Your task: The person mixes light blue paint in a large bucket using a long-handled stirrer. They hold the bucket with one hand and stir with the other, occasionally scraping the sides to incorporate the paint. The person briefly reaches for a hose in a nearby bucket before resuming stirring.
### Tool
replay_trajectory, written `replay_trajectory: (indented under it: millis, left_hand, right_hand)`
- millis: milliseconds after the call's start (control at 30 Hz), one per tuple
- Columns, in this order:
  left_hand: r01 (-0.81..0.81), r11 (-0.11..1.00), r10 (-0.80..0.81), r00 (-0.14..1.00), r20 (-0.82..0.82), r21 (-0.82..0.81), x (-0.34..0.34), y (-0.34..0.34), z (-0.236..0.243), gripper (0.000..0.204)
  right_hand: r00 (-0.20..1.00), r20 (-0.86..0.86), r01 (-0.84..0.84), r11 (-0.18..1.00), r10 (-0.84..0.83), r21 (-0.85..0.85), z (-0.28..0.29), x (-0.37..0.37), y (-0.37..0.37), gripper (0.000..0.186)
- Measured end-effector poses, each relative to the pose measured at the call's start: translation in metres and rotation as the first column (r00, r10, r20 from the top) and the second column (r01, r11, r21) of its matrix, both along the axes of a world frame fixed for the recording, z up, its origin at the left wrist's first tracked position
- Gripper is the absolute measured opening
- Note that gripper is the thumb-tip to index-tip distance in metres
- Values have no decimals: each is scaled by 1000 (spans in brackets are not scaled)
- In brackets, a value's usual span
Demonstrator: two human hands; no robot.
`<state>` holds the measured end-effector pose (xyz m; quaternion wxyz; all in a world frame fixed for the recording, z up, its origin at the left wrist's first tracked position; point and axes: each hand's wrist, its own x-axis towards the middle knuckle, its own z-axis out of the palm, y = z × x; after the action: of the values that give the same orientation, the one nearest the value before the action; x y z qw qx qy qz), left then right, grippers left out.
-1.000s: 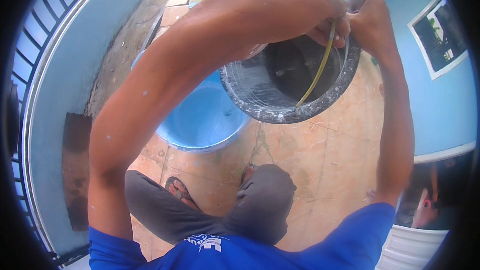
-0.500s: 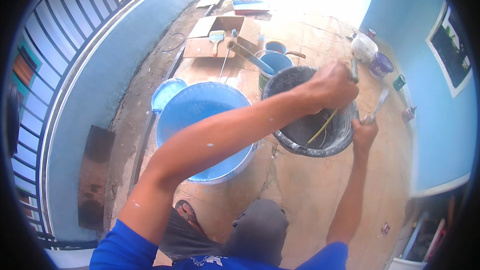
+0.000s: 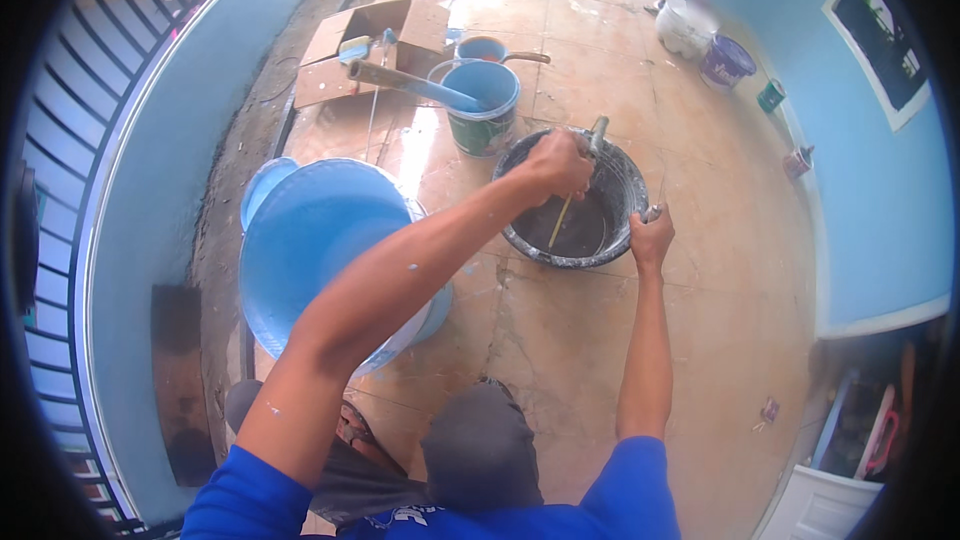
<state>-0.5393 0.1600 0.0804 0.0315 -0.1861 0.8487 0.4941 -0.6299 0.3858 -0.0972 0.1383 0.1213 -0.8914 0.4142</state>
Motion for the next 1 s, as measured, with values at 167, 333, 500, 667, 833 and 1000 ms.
replay_trajectory:
  millis: [167, 333, 500, 667, 833, 1000]
  left_hand:
    - [182, 969, -147, 969, 198, -169, 5, -27, 12, 20]
    - [130, 831, -106, 991, 75, -541, 38, -80, 7, 43]
    - [136, 914, -227, 953, -202, -383, 132, -135, 84, 51]
    - [-29, 956, -63, 951, -302, -291, 262, -217, 101, 41]
    - [-346, 893, 288, 931, -226, -288, 390, -308, 35, 42]
    - [-537, 812, 492, 840, -227, -229, 454, -311, 12, 35]
  right_hand:
    - [999, -21, -23, 987, 27, 159, -12, -5, 35, 28]
    - [996, -59, -34, 917, 63, 398, 12, 10, 37, 37]
    - [979, 146, -203, 779, 143, 594, 72, 26, 22, 38]
    - [934, 228, -347, 538, 276, 768, 60, 33, -12, 30]
    - [893, 383, -424, 157, 237, 892, 25, 43, -53, 17]
    - [892, 408, -433, 111, 192, 894, 17, 50, -57, 25]
